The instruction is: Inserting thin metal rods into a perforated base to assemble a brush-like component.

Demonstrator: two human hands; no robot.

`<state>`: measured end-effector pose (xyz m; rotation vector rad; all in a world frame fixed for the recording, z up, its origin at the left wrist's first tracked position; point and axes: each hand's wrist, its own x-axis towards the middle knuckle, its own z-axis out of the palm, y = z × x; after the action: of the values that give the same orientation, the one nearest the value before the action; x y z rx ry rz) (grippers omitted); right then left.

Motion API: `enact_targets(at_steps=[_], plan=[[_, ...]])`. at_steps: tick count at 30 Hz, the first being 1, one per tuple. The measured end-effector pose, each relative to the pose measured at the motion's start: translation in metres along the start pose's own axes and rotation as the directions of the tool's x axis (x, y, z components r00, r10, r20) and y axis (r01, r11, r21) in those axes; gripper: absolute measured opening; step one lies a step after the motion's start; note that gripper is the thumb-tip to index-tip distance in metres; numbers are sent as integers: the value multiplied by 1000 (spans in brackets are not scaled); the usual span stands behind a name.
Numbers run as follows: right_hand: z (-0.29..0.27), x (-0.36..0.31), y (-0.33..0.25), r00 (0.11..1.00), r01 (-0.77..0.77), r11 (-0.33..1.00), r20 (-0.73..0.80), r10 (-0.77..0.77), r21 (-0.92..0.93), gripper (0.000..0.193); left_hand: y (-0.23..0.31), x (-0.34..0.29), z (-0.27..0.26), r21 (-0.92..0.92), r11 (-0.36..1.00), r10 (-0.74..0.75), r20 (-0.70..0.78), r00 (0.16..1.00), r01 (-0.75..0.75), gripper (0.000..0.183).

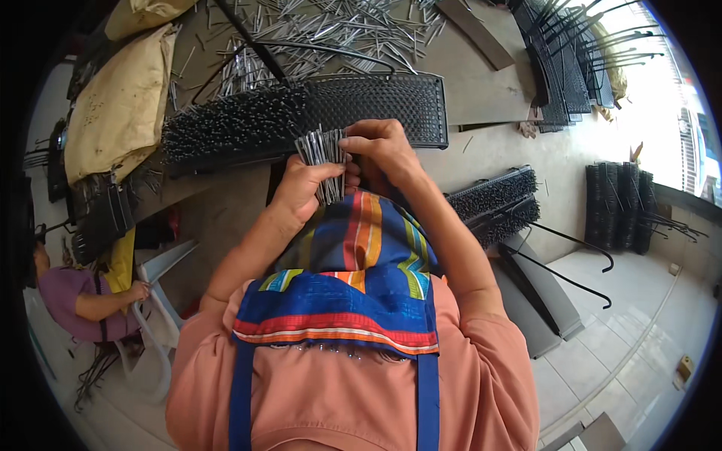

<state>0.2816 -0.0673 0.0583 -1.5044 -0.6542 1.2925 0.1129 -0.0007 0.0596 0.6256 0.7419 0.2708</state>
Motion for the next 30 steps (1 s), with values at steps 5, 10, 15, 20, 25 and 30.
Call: enact_targets(at_steps=[5, 10, 15, 20, 25, 30], plan=[[-14, 10, 13, 996, -88, 979, 31, 84, 184, 9, -6, 15, 13, -1, 1000, 1, -25, 1000, -1, 22], [-14, 16, 21, 996, -52, 976, -56, 65, 209, 7, -11, 26, 5, -60, 998, -26, -125, 992, 19, 22], [-12, 33, 12, 943, 210, 976, -275, -186, 61, 7, -39, 19, -33, 18, 988, -145, -189, 971, 151, 19], [-1, 70, 4, 784, 514, 856, -371, -498, -62, 11, -22, 4, -30, 38, 996, -76, -98, 992, 80, 23], [12, 105, 11, 712, 642, 758, -278, -645, -113, 12, -9, 19, -22, -74, 997, 22, -176, 984, -35, 20], [15, 114, 15, 671, 678, 713, -246, -699, -179, 13, -4, 27, -18, -132, 988, 53, -213, 976, -83, 17]])
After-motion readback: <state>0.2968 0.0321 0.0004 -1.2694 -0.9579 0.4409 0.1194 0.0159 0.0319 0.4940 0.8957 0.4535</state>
